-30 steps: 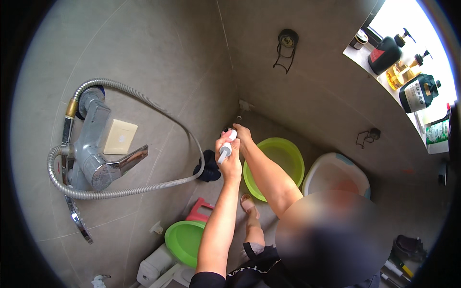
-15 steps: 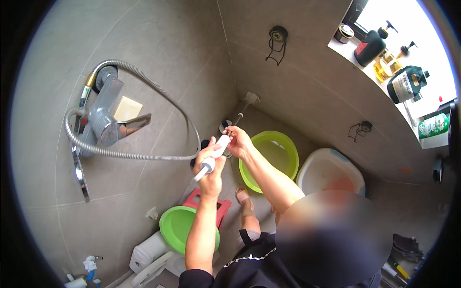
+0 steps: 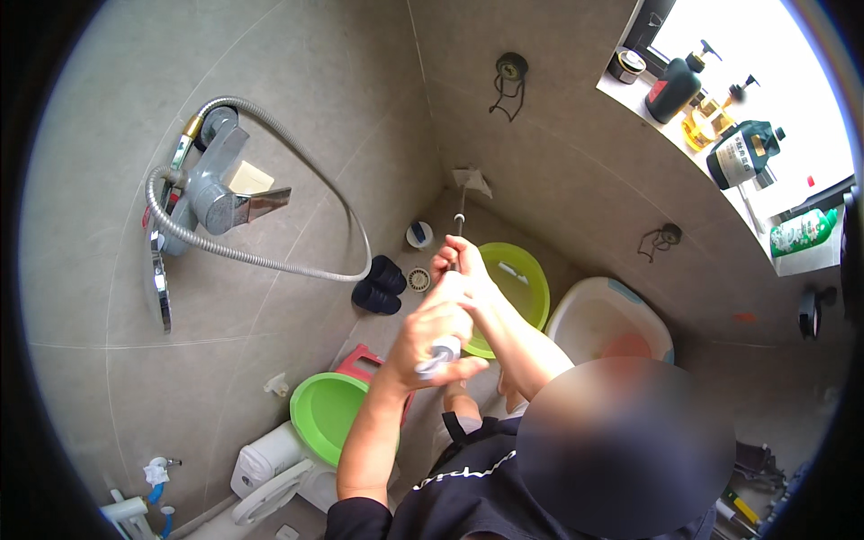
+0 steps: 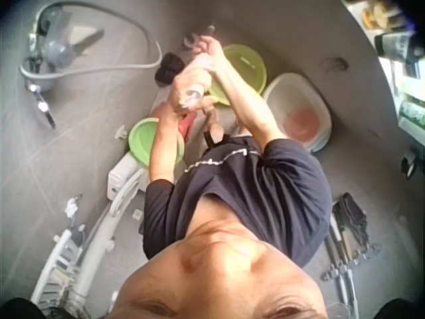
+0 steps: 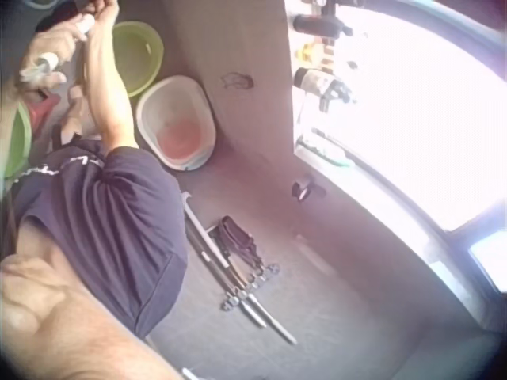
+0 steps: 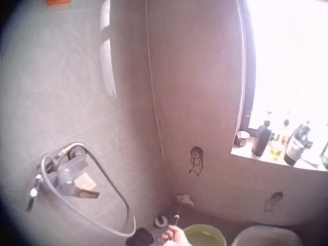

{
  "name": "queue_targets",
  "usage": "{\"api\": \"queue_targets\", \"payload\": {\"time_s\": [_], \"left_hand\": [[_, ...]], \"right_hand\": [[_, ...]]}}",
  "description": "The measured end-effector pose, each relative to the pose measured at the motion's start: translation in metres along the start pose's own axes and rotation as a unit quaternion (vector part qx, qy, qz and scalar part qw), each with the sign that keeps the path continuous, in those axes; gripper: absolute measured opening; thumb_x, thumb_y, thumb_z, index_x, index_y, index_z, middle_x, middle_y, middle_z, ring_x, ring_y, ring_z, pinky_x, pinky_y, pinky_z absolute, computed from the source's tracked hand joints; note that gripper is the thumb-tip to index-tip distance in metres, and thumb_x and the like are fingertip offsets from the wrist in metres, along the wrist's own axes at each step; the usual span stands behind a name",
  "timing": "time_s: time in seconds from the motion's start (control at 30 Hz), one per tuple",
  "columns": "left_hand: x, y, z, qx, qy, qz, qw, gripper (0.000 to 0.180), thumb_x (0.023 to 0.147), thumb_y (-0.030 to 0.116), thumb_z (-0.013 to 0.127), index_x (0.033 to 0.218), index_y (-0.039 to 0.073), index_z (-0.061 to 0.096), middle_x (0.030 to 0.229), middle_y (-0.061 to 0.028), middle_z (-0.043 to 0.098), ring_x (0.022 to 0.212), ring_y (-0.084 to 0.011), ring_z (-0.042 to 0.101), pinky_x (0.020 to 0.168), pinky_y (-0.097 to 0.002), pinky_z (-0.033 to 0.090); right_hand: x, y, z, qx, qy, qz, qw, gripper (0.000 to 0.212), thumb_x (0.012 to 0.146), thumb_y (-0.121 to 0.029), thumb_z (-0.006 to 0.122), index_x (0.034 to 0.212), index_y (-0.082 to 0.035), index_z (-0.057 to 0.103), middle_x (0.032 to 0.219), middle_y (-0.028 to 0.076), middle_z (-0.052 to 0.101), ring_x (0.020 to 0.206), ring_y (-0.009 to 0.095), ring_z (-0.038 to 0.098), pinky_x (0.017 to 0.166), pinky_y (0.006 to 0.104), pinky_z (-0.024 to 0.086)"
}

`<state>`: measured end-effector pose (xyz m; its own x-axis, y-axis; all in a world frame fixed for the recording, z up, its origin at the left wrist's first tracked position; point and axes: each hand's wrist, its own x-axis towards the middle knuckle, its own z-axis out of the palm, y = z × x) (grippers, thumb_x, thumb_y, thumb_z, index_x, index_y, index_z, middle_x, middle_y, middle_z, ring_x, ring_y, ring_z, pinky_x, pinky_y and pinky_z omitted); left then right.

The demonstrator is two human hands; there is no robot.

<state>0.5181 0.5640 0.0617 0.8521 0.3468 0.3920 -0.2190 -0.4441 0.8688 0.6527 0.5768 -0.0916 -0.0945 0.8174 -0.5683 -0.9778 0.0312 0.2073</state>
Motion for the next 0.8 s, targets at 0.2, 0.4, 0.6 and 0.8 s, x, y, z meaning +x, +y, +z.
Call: {"api": "queue_targets", "payload": {"time_s": [0.2, 0.4, 0.6, 0.8], "left_hand": [[-0.012, -0.075, 0.024, 0.015, 0.001, -0.052, 0.999, 0.017, 0.068, 0.015, 0.061, 0.064, 0.002, 0.051, 0.078, -0.0116, 0.056, 0.095, -0.0338, 0.051, 0.089, -0.0417, 0.038], [-0.047, -0.117, 0.031, -0.037, 0.061, -0.191, 0.979, 0.019, 0.075, 0.003, 0.05, 0.091, 0.0, 0.06, 0.121, -0.0217, 0.046, 0.119, -0.0346, 0.04, 0.099, -0.0389, 0.031], [-0.051, -0.1, 0.053, -0.41, 0.207, -0.445, 0.769, 0.065, 0.078, -0.004, 0.042, 0.138, 0.008, 0.021, 0.133, -0.017, 0.035, 0.093, -0.024, 0.059, 0.073, -0.0317, 0.053], [-0.117, -0.063, 0.045, -0.334, 0.079, -0.453, 0.823, 0.07, 0.075, -0.007, 0.04, 0.139, 0.008, 0.017, 0.135, -0.0167, 0.031, 0.082, -0.0172, 0.061, 0.064, -0.028, 0.054]], "right_hand": [[0.063, -0.029, -0.053, 0.04, 0.057, -0.04, 0.997, 0.025, 0.086, -0.023, 0.053, 0.067, -0.01, 0.044, 0.042, -0.003, 0.04, 0.036, 0.011, 0.036, 0.037, 0.0223, 0.035], [0.11, -0.04, -0.078, 0.019, 0.096, -0.043, 0.994, 0.021, 0.086, -0.018, 0.047, 0.066, -0.01, 0.044, 0.044, -0.003, 0.041, 0.034, 0.01, 0.037, 0.033, 0.0207, 0.035], [0.117, -0.04, -0.11, -0.094, 0.126, -0.102, 0.982, 0.019, 0.085, -0.016, 0.047, 0.069, -0.006, 0.047, 0.049, -0.002, 0.048, 0.034, 0.006, 0.042, 0.031, 0.0159, 0.037], [0.056, 0.016, -0.102, -0.019, 0.122, -0.088, 0.988, 0.011, 0.083, -0.01, 0.048, 0.073, -0.006, 0.047, 0.051, -0.003, 0.042, 0.038, 0.006, 0.036, 0.033, 0.0179, 0.033]]}}
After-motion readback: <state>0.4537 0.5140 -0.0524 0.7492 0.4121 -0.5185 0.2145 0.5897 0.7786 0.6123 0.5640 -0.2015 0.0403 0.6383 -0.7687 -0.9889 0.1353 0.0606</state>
